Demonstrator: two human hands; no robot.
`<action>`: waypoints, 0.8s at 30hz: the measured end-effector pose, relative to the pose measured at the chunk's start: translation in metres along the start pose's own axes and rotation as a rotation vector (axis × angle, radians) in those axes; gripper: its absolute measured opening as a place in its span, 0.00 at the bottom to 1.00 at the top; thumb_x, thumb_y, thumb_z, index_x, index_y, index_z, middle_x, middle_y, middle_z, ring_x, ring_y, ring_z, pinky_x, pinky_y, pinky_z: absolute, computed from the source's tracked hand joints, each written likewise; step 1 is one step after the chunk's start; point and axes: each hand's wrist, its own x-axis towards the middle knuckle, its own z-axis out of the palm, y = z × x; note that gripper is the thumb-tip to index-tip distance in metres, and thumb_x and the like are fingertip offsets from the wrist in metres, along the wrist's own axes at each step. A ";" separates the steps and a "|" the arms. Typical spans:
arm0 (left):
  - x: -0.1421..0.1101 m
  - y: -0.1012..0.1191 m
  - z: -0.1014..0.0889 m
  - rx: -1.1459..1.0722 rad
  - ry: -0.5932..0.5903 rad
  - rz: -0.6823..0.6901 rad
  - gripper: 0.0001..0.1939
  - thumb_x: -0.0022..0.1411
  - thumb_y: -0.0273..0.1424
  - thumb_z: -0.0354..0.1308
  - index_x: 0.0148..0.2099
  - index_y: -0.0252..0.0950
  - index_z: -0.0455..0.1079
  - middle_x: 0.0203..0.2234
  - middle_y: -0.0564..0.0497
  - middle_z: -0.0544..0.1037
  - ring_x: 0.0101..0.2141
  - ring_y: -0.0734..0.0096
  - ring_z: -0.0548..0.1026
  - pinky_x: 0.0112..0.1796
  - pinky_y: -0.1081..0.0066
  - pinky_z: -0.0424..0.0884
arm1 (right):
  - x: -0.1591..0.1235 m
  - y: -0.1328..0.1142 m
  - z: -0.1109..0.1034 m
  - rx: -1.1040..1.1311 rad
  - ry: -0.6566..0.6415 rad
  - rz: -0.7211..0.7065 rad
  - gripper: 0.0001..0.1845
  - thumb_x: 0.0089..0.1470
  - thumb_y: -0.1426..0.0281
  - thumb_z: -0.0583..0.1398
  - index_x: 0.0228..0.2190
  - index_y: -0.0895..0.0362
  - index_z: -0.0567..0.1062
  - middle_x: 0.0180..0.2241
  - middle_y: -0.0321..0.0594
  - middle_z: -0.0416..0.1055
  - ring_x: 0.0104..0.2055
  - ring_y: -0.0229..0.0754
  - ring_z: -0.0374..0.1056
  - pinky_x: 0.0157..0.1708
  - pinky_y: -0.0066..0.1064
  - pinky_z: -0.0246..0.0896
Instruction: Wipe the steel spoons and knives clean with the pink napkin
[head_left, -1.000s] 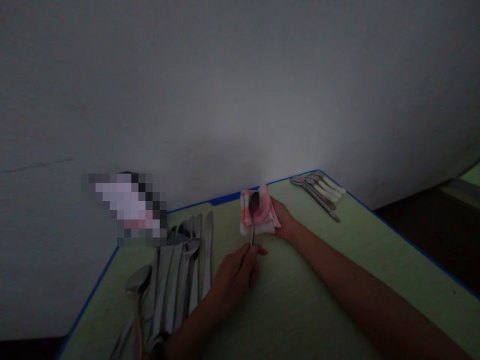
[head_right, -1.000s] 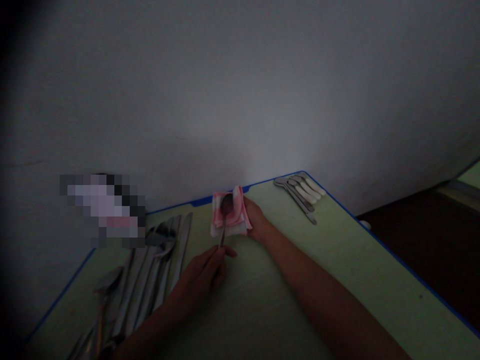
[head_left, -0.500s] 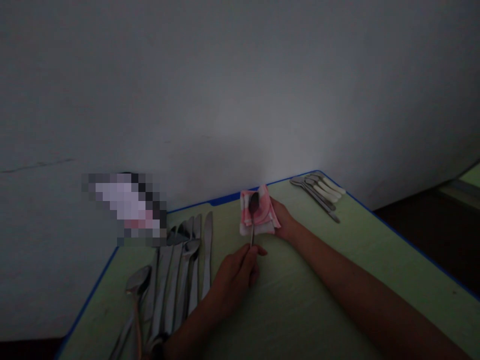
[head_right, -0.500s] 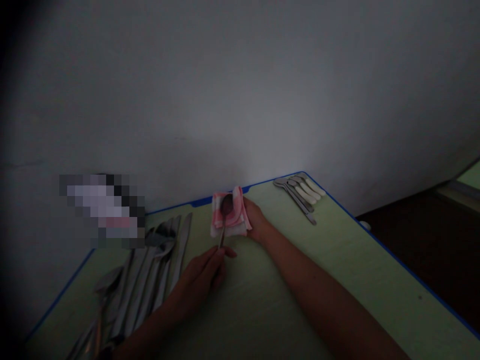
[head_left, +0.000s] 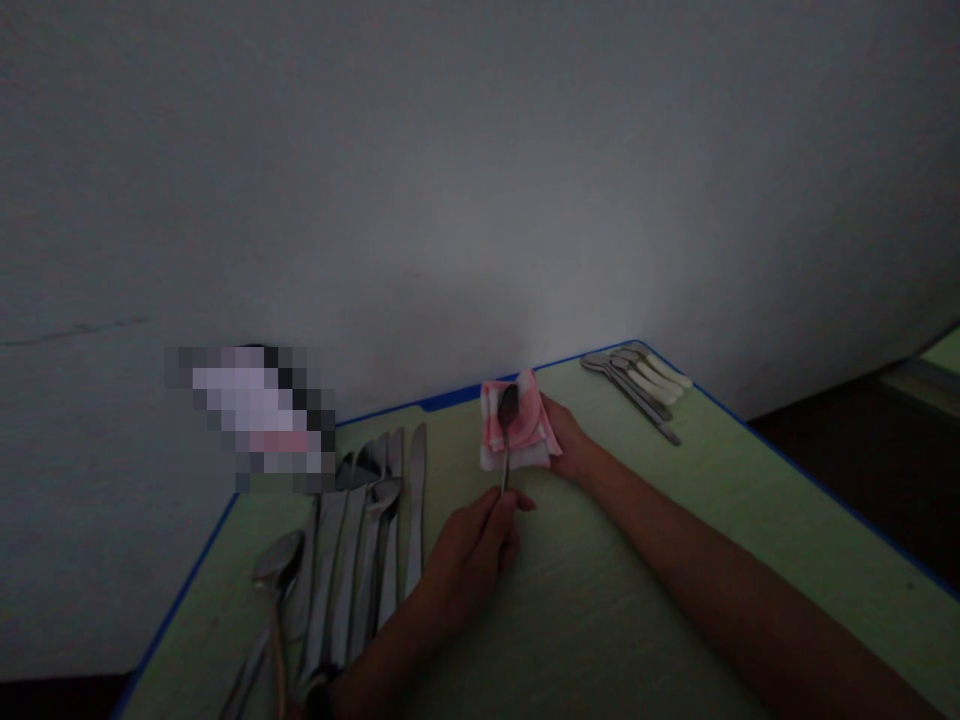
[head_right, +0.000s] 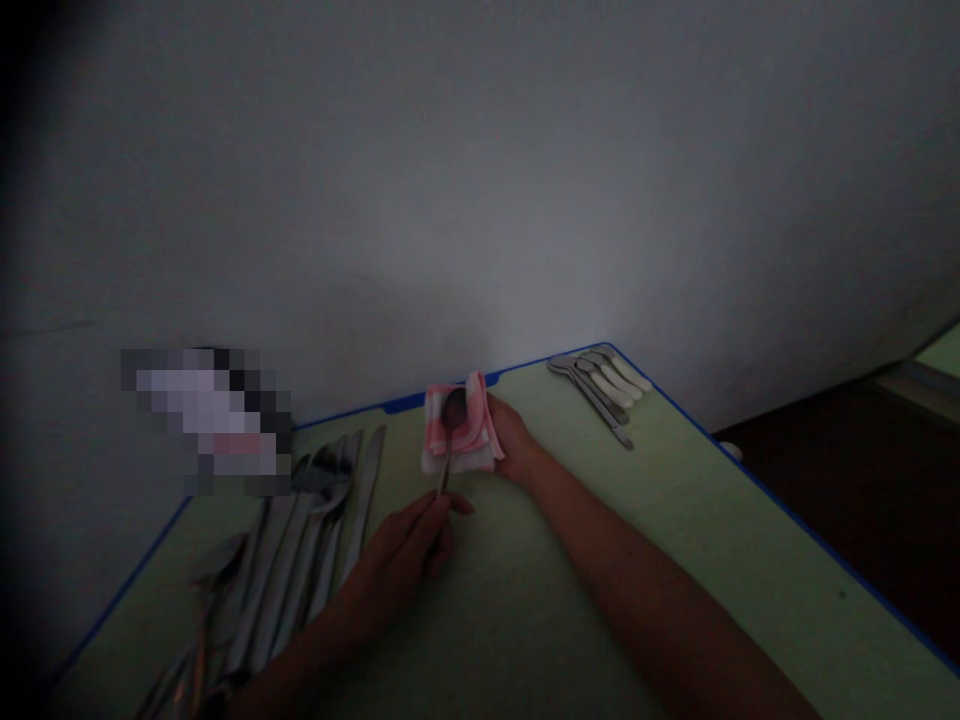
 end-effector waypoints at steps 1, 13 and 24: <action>0.000 0.000 0.000 -0.002 -0.001 -0.002 0.20 0.67 0.41 0.39 0.42 0.34 0.68 0.15 0.59 0.62 0.19 0.74 0.63 0.26 0.74 0.60 | 0.000 0.000 0.000 0.031 -0.002 0.028 0.16 0.56 0.65 0.51 0.31 0.61 0.74 0.21 0.40 0.73 0.29 0.42 0.70 0.33 0.32 0.65; -0.001 0.003 0.000 -0.014 0.004 -0.009 0.20 0.67 0.41 0.39 0.42 0.34 0.68 0.15 0.59 0.63 0.20 0.73 0.63 0.26 0.73 0.60 | -0.001 -0.001 0.001 0.042 -0.043 0.054 0.15 0.55 0.62 0.53 0.30 0.58 0.74 0.24 0.40 0.74 0.31 0.42 0.70 0.34 0.32 0.65; -0.001 0.001 0.001 -0.013 0.007 -0.009 0.20 0.67 0.41 0.39 0.42 0.34 0.68 0.15 0.59 0.62 0.20 0.73 0.63 0.27 0.73 0.60 | 0.001 -0.001 0.001 0.044 -0.031 0.053 0.18 0.56 0.61 0.51 0.30 0.60 0.74 0.24 0.41 0.74 0.31 0.42 0.70 0.34 0.33 0.66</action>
